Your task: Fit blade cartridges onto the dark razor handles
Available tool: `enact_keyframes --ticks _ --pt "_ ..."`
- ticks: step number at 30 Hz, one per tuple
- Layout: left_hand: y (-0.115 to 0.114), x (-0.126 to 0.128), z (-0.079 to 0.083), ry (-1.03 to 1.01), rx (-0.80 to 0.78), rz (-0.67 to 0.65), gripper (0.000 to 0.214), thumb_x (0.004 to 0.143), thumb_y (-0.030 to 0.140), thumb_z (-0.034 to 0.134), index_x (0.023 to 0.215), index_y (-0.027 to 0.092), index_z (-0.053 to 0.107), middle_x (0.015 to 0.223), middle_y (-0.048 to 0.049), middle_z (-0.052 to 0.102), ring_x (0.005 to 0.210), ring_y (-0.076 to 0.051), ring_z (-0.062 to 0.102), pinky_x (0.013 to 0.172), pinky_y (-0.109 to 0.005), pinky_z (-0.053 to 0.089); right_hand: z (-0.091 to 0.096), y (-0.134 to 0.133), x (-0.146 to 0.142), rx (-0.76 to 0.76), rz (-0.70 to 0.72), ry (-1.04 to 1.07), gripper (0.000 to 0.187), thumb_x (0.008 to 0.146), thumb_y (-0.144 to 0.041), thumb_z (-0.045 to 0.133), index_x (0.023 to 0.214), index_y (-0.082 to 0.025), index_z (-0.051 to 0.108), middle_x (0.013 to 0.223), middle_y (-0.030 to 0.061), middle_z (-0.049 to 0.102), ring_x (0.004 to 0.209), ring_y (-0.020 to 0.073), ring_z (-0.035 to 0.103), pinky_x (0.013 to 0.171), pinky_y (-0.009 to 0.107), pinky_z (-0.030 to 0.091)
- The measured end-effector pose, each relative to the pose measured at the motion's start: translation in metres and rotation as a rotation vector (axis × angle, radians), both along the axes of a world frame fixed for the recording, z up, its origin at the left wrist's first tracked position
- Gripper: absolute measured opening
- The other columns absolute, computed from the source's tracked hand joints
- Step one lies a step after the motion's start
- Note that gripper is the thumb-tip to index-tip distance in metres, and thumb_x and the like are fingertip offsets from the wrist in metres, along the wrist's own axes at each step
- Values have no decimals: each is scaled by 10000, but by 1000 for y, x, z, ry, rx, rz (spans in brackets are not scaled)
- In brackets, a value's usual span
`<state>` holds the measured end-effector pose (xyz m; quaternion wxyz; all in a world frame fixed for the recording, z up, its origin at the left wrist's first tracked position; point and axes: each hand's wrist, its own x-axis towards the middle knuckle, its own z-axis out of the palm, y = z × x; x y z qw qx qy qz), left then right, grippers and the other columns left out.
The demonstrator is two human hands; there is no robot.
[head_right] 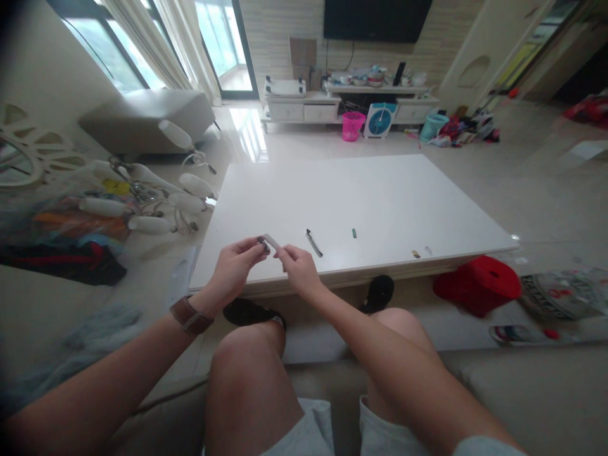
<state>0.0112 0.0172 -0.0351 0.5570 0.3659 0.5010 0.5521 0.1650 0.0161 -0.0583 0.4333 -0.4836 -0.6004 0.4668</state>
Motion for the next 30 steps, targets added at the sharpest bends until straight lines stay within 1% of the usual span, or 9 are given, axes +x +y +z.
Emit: enact_keyframes --ticks 3,7,10,14,18,19,23,27,30 --pt "2 -3 0 18 10 61 323 607 286 873 852 127 735 822 -82 732 759 -170 668 819 -349 537 8 0 7 204 19 -280 387 951 -483 504 722 -194 621 581 -27 465 570 119 410 573 264 282" --pt "3 -5 -1 105 12 36 311 619 305 856 858 129 762 818 -89 743 753 -177 659 802 -355 531 15 9 18 274 -8 -473 403 965 -459 498 682 -193 603 566 -23 466 550 116 384 574 274 242" --pt "3 -5 -2 114 -15 23 291 631 314 841 852 135 778 837 -94 752 771 -179 656 796 -347 525 18 13 25 307 -80 -477 413 976 -469 475 708 -192 622 575 -18 472 560 122 398 579 273 248" --pt "1 -4 -1 123 -5 4 274 644 302 824 865 143 792 846 -95 758 775 -182 653 786 -338 512 18 14 30 317 44 -551 423 963 -480 503 678 -191 621 570 -15 488 548 118 394 571 275 234" --pt "1 -4 -2 150 -16 1 279 649 322 812 861 140 798 847 -98 759 777 -181 640 766 -325 496 20 15 30 312 -90 -626 403 971 -456 495 708 -190 643 612 4 554 573 125 434 580 276 234" --pt "2 -4 -2 151 -16 -3 281 648 324 809 860 139 799 845 -99 759 779 -180 638 764 -321 491 20 15 30 318 -95 -629 396 975 -449 488 721 -190 648 621 4 562 576 124 439 580 274 236" --pt "3 -4 -4 158 -7 -10 293 647 310 798 883 135 802 829 -89 756 767 -171 624 762 -312 469 21 12 28 336 23 -688 394 971 -433 499 695 -187 637 615 -4 564 574 116 434 580 268 233" --pt "3 -3 -5 135 -36 9 296 636 309 799 870 128 798 833 -91 756 757 -168 617 757 -312 464 24 13 30 330 -81 -706 392 979 -437 485 726 -191 656 630 2 582 589 120 452 585 270 230" --pt "2 -4 -4 143 -23 -2 301 645 311 788 883 127 797 857 -98 759 771 -174 622 764 -317 466 25 13 31 317 -39 -684 396 979 -448 481 735 -193 661 612 -9 562 567 112 433 581 267 230"
